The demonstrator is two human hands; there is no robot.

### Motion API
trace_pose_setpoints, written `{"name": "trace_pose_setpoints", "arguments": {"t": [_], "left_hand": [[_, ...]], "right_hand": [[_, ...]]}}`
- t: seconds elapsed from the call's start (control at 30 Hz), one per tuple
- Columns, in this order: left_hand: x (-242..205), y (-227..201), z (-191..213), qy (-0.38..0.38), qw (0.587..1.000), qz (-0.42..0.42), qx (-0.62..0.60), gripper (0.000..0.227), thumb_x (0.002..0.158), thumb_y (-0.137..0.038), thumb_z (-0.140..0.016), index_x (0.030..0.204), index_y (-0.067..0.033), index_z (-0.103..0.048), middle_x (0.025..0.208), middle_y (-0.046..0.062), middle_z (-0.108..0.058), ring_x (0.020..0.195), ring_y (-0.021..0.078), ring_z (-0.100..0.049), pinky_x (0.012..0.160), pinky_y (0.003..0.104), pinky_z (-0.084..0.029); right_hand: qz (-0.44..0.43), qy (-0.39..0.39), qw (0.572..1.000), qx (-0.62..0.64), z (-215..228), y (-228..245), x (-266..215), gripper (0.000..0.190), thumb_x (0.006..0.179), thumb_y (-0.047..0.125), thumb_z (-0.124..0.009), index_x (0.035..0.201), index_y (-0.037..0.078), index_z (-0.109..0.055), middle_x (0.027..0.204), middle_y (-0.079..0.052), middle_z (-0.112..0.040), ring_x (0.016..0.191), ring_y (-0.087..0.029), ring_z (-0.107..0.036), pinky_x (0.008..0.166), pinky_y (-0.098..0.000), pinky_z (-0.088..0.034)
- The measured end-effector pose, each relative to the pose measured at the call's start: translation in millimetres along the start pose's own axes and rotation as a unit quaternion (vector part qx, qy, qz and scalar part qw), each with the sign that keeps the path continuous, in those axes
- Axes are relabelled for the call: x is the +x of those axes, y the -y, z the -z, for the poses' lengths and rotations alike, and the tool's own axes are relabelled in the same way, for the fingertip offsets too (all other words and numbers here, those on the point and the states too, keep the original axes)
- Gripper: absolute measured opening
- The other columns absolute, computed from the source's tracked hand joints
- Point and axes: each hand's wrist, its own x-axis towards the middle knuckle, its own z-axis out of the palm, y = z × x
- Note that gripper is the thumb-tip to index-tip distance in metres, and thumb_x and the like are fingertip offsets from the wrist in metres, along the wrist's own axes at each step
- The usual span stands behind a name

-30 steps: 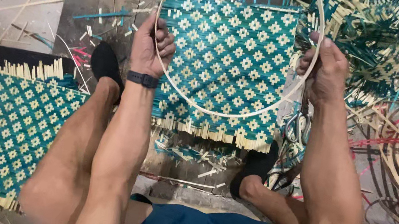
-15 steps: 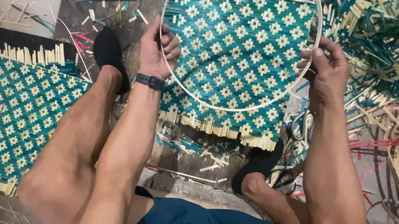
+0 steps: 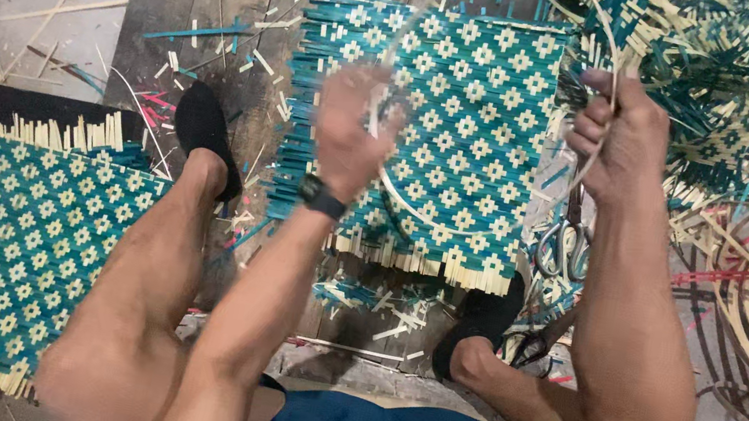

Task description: The person trims excess woven material from the edges of a circular basket using shears. They repeatedly flip the basket, cut protruding strands, and then place a finished woven mat onto a circular frame.

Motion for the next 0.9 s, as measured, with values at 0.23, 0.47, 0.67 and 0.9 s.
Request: {"name": "trace_pose_setpoints", "arguments": {"t": [0.23,0.47,0.67,0.9], "left_hand": [[20.4,111.3,45.0,0.041,0.787,0.510,-0.346,0.042,0.102,-0.045,-0.065,0.110,-0.0044,-0.075,0.079,-0.004,-0.060,0.070,0.0092,-0.052,0.062,0.026,-0.041],[-3.3,138.6,58.8,0.058,0.569,0.625,-0.532,0.037,0.101,-0.038,-0.066,0.075,-0.0140,-0.055,0.049,-0.007,-0.029,0.039,0.0079,-0.025,0.036,0.025,-0.019],[-22.1,130.5,48.1,-0.051,0.605,0.580,-0.544,0.031,0.099,-0.040,-0.068,0.094,-0.0102,-0.068,0.056,-0.005,-0.035,0.045,0.0074,-0.031,0.038,0.024,-0.022],[-109.1,205.5,4.9,-0.136,0.858,0.454,-0.199,0.036,0.096,-0.038,-0.075,0.117,-0.0083,-0.075,0.081,-0.002,-0.069,0.064,0.0125,-0.059,0.055,0.029,-0.047]], "right_hand": [[-0.088,0.061,0.994,-0.001,38.5,-15.0,9.7,0.046,0.103,0.049,-0.066,0.089,0.005,-0.066,0.059,0.006,-0.034,0.049,-0.006,-0.030,0.043,-0.0219,-0.022],[-0.122,0.020,0.990,-0.070,63.2,-32.8,17.9,0.058,0.099,0.053,-0.067,0.065,0.021,-0.033,0.056,0.007,-0.028,0.046,-0.008,-0.027,0.041,-0.0241,-0.019],[-0.022,0.016,0.988,-0.149,52.3,-47.1,12.9,0.022,0.101,0.036,-0.063,0.102,0.015,-0.069,0.076,-0.002,-0.064,0.063,-0.012,-0.059,0.058,-0.0265,-0.052],[0.142,-0.073,0.918,-0.364,93.7,-141.2,50.6,0.030,0.087,0.012,-0.079,0.113,0.000,-0.071,0.097,-0.010,-0.074,0.082,-0.012,-0.068,0.069,-0.0287,-0.054]]}}
